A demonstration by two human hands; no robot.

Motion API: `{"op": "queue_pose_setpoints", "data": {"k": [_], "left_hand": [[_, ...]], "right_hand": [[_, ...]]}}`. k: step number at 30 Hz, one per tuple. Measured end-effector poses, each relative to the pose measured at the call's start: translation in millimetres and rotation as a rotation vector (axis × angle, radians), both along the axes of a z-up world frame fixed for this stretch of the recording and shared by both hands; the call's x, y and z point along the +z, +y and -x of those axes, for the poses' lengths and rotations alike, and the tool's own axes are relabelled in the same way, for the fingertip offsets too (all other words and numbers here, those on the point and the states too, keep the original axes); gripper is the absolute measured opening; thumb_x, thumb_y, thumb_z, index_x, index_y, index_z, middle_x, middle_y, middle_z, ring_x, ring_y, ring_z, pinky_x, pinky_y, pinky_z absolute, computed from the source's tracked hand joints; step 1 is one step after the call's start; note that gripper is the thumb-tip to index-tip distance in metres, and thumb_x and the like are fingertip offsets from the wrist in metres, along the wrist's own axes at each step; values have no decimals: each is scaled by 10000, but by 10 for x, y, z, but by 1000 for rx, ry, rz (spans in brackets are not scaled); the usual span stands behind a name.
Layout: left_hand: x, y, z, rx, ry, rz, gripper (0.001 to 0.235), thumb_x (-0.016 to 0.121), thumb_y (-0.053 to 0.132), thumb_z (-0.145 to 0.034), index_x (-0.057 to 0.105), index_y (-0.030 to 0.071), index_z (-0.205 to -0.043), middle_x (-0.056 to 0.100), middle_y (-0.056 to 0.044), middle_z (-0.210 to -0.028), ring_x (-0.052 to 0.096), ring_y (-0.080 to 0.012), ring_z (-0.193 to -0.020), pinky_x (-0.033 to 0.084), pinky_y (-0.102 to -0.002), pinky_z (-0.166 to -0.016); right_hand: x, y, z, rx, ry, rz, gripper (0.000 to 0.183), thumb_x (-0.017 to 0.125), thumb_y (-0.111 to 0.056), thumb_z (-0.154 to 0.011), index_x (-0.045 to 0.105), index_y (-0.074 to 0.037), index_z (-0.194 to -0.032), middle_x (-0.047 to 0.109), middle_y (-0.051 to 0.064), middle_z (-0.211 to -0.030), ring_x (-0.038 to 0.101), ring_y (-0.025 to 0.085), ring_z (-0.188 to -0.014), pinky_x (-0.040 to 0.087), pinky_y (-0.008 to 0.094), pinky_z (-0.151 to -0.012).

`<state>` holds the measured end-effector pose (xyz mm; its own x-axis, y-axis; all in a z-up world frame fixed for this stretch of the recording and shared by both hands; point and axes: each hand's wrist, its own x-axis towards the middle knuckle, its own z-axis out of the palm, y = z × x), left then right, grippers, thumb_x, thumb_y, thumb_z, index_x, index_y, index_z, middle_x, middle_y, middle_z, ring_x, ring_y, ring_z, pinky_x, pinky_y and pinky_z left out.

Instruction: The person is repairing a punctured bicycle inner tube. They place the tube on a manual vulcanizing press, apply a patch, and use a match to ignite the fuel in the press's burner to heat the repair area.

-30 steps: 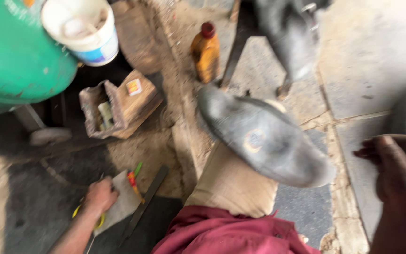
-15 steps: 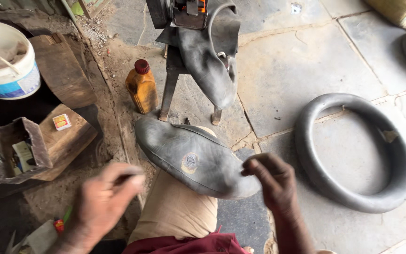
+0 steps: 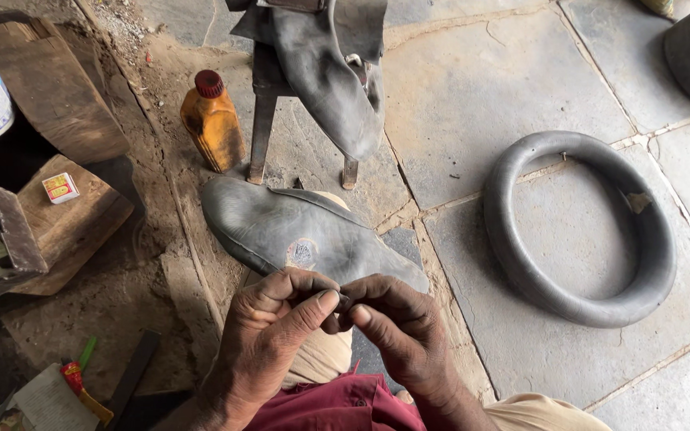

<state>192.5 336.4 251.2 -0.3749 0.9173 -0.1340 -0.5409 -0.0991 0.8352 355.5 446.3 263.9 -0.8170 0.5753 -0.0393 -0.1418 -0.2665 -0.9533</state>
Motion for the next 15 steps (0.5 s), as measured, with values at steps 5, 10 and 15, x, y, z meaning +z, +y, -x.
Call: {"op": "queue_pose_setpoints", "data": {"k": [5, 10, 15], "left_hand": [[-99, -14, -60, 34, 263, -1, 106, 710, 152, -967, 738, 58, -1007, 770, -30, -830, 727, -94, -769, 636, -258, -680], [-257, -177, 2, 56, 584, 306, 220, 686, 309, -950, 771, 110, -912, 693, -11, -631, 628, -108, -539, 534, -273, -463], [-389, -248, 213, -71, 331, 497, 345, 721, 424, -860, 731, 81, -898, 708, -34, -636, 662, -110, -557, 579, -282, -518]], "right_hand": [[-121, -21, -7, -53, -34, -109, 160, 712, -38, -994, 697, 52, -1125, 752, 115, -1015, 714, 165, -958, 611, 309, -868], [-181, 114, -68, -63, -80, -240, 111, 713, -21, -1001, 729, 28, -1100, 746, 106, -996, 702, 145, -937, 583, 267, -832], [-164, 325, -70, -170, -60, -273, 125, 705, -19, -981, 729, 16, -1098, 751, 121, -1038, 723, 156, -959, 621, 290, -841]]}}
